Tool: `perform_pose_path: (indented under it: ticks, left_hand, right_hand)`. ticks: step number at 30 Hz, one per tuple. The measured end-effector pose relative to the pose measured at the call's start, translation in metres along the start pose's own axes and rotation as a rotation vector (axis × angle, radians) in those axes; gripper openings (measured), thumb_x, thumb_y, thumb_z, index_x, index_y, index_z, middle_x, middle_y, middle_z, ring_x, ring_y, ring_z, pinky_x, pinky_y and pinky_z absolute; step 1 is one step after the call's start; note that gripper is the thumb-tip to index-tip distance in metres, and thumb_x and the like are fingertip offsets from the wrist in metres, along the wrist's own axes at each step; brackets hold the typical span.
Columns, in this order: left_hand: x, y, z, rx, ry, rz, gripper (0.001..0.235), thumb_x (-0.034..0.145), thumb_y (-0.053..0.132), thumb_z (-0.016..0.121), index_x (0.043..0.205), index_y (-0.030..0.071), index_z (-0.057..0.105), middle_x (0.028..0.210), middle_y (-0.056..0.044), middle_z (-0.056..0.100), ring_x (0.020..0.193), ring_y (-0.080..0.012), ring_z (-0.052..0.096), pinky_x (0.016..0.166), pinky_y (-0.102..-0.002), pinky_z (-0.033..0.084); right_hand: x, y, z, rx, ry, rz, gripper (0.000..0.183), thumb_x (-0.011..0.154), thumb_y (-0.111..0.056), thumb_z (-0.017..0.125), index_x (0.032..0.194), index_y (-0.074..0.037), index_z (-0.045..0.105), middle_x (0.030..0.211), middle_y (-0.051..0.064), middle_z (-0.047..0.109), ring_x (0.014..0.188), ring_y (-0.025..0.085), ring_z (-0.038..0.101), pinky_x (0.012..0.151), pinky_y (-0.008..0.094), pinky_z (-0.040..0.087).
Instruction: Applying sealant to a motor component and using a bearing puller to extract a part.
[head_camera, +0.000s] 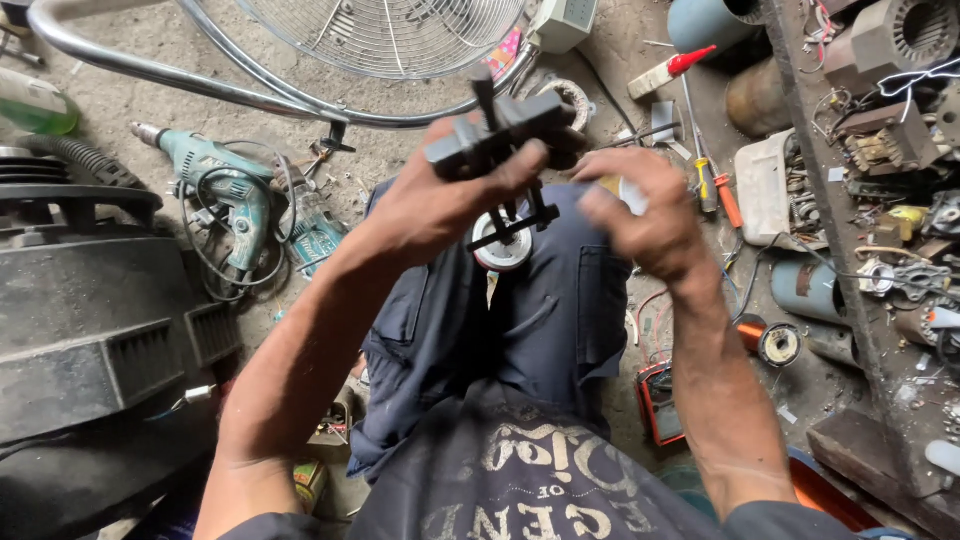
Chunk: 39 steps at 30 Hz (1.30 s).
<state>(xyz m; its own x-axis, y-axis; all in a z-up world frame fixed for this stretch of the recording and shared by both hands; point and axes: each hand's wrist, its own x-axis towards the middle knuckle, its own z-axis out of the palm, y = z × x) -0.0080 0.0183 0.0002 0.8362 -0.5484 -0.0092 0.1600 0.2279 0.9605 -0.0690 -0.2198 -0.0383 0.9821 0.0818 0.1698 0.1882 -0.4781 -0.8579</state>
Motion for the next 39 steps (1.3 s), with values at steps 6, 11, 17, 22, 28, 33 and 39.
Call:
perform_pose_path:
  ticks: [6,11,17,22,28,33,39]
  left_hand:
    - [0.000,0.020,-0.013,0.273,-0.044,0.257,0.044,0.100,0.041,0.058,0.117,0.001,0.065,0.088,-0.005,0.062,0.073,-0.0127,0.056,0.063,-0.027,0.046]
    - [0.002,0.022,-0.014,0.166,-0.042,0.209,0.041,0.098,0.047,0.059,0.098,0.006,0.061,0.078,-0.001,0.055,0.065,-0.0090,0.053,0.054,-0.022,0.044]
    - [0.005,-0.003,-0.022,0.087,-0.043,0.185,0.063,0.094,0.045,0.068,0.139,0.005,0.048,0.116,-0.012,0.072,0.112,-0.0241,0.073,0.094,-0.043,0.065]
    - [0.009,0.002,-0.020,0.227,-0.054,0.181,0.042,0.097,0.039,0.063,0.120,0.004,0.059,0.104,-0.011,0.070,0.091,-0.0188,0.070,0.080,-0.034,0.063]
    - [0.026,-0.013,-0.024,0.138,-0.147,0.193,0.047,0.095,0.047,0.065,0.115,0.005,0.058,0.104,-0.011,0.068,0.099,-0.0214,0.068,0.086,-0.040,0.063]
    - [0.024,-0.027,-0.027,0.104,-0.178,0.117,0.061,0.093,0.050,0.066,0.131,0.004,0.055,0.109,-0.016,0.063,0.103,-0.0258,0.065,0.088,-0.043,0.062]
    - [0.017,-0.023,-0.031,-0.002,-0.136,0.153,0.045,0.097,0.040,0.065,0.114,-0.001,0.066,0.105,-0.013,0.070,0.094,-0.0199,0.069,0.085,-0.035,0.061]
  right_hand:
    - [-0.008,0.000,0.053,-0.760,-0.317,-0.229,0.082,0.063,-0.057,0.087,0.127,-0.011,0.065,0.122,0.012,0.068,0.138,0.032,0.051,0.110,0.085,0.011]
    - [0.026,0.009,0.048,-0.650,-0.556,-0.312,0.073,0.055,-0.050,0.089,0.114,-0.013,0.071,0.085,0.011,0.073,0.090,0.031,0.067,0.112,0.078,0.020]
    - [0.059,0.021,0.039,-0.401,-0.739,-0.093,0.082,0.049,-0.047,0.095,0.116,-0.010,0.065,0.111,0.002,0.074,0.111,0.024,0.066,0.118,0.070,0.013]
    - [0.055,0.010,0.036,-0.415,-0.743,-0.026,0.082,0.053,-0.041,0.098,0.111,-0.005,0.052,0.113,0.010,0.072,0.107,0.027,0.065,0.119,0.057,0.021]
    - [0.053,0.002,0.031,-0.329,-0.723,0.064,0.084,0.050,-0.035,0.097,0.117,-0.006,0.055,0.120,0.009,0.072,0.114,0.030,0.057,0.105,0.052,0.035]
    - [0.050,-0.002,0.029,-0.362,-0.726,0.225,0.072,0.050,-0.038,0.095,0.110,-0.013,0.064,0.100,0.000,0.071,0.099,0.022,0.051,0.100,0.041,0.035]
    - [0.054,-0.009,0.029,-0.310,-0.708,0.120,0.064,0.054,-0.036,0.092,0.104,-0.012,0.062,0.099,0.000,0.077,0.089,0.021,0.062,0.099,0.043,0.036]
